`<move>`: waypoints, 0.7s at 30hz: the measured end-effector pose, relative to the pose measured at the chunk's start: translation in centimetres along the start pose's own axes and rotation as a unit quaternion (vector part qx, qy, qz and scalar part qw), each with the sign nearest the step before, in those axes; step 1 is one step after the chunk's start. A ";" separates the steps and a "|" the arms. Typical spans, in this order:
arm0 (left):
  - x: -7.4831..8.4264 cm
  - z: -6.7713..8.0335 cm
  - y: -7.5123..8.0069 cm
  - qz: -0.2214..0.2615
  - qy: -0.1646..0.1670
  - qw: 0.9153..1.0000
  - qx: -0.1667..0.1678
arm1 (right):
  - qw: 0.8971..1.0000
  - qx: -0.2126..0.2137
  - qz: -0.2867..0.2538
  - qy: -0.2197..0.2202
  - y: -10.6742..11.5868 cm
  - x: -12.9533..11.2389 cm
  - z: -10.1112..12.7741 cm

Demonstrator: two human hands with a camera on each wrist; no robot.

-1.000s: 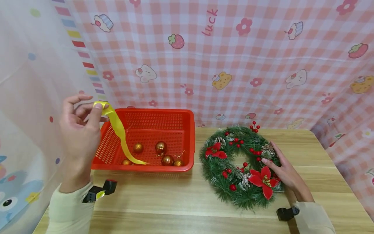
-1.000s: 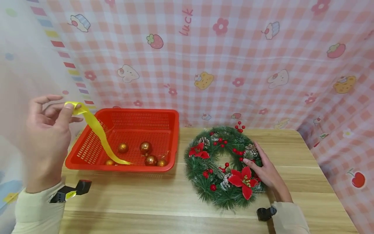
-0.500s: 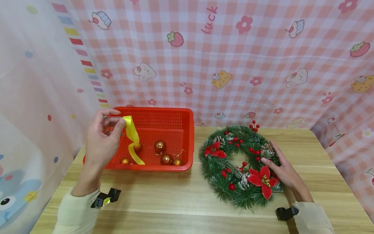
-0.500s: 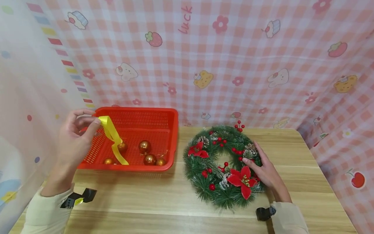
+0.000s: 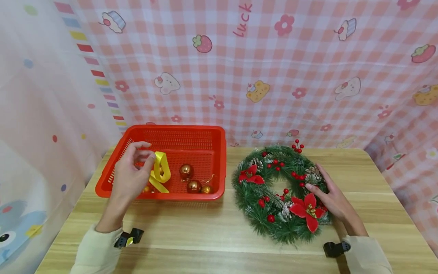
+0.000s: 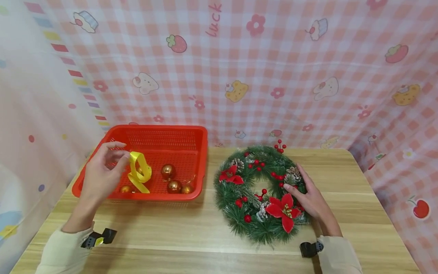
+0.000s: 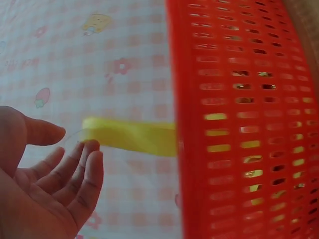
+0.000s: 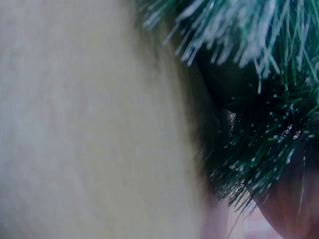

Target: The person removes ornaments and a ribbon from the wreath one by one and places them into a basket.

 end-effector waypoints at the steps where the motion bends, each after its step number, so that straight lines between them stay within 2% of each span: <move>1: -0.2 0.1 -0.2 -0.006 -0.001 1.000 -0.007 | 1.000 0.000 0.000 0.001 0.0 0.0 0.0; 6: -0.9 0.5 -0.7 -0.037 -0.002 0.999 -0.028 | 1.000 0.001 0.000 0.005 -0.1 -0.2 0.0; 11: -1.2 0.6 -1.0 -0.047 -0.006 0.998 -0.038 | 1.000 0.004 -0.006 0.012 -0.1 -0.1 0.0; 17: -0.9 0.5 -1.3 -0.073 -0.040 0.996 -0.036 | 0.999 0.013 0.015 0.029 0.1 -0.3 0.3; 21: -0.6 0.4 -1.6 -0.107 -0.070 0.991 -0.040 | 0.998 0.031 0.040 0.049 0.5 -1.0 0.6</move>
Point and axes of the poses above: each hand's wrist, its own z-axis away from the middle knuckle, its own y-axis out of the back of the hand, x = y × z, the point moved 7 cm from there along -z, towards the middle knuckle, and after that the axes turned 8 degrees about x, right-handed, at the moved point
